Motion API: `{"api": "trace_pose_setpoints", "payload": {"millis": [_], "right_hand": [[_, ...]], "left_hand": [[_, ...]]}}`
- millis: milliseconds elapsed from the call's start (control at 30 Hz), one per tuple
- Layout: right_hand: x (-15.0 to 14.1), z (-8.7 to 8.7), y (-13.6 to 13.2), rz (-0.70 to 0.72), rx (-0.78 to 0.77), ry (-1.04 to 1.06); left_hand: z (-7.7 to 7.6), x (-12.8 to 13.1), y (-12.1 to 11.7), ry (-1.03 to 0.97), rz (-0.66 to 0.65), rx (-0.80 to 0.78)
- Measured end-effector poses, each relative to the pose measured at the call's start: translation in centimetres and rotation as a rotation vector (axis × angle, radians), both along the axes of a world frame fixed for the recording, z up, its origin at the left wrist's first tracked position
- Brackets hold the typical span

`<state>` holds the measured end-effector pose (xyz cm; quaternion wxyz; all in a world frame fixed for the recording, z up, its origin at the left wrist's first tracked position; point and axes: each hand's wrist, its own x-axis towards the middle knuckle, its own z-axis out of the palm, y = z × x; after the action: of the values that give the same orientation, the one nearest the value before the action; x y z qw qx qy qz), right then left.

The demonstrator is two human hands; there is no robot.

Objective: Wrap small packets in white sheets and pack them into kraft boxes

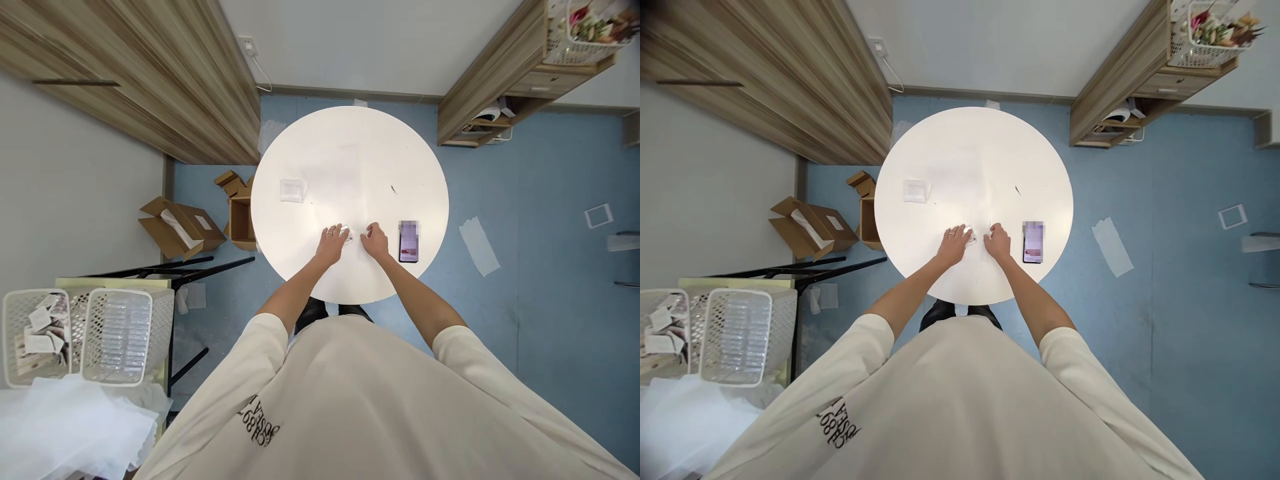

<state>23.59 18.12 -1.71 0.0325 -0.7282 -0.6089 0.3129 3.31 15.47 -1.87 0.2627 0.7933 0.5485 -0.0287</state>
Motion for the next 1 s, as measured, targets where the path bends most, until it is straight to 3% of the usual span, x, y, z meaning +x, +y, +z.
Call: {"api": "trace_pose_setpoints", "payload": {"millis": [67,133,233,367,533,733,1000], "right_hand": [[0.1,0.2,-0.3,0.061,0.084,-0.043],[0.2,0.5,-0.9,0.228,0.111,-0.032],[0.3,0.4,-1.7,0.511,0.065,0.035],[0.6,0.1,-2.5,0.682,0.0,0.0],[0.7,-0.1,-2.2,0.742,-0.022,-0.029],[0.1,0.1,-1.4,0.706,-0.014,0.006],[-0.4,0.5,-1.0,0.753,-0.096,-0.017]], "left_hand": [[0.1,-0.3,0.4,-0.01,-0.018,0.0],[0.1,-0.6,0.8,-0.017,-0.033,0.005],[0.3,-0.9,1.5,-0.025,-0.053,0.016],[0.8,-0.8,2.0,-0.039,-0.03,-0.022],[1.5,-1.4,0.6,-0.018,0.031,0.008],[1.5,-3.6,-2.0,-0.102,-0.009,-0.035],[0.7,-4.9,-1.8,0.0,-0.109,-0.065]]}}
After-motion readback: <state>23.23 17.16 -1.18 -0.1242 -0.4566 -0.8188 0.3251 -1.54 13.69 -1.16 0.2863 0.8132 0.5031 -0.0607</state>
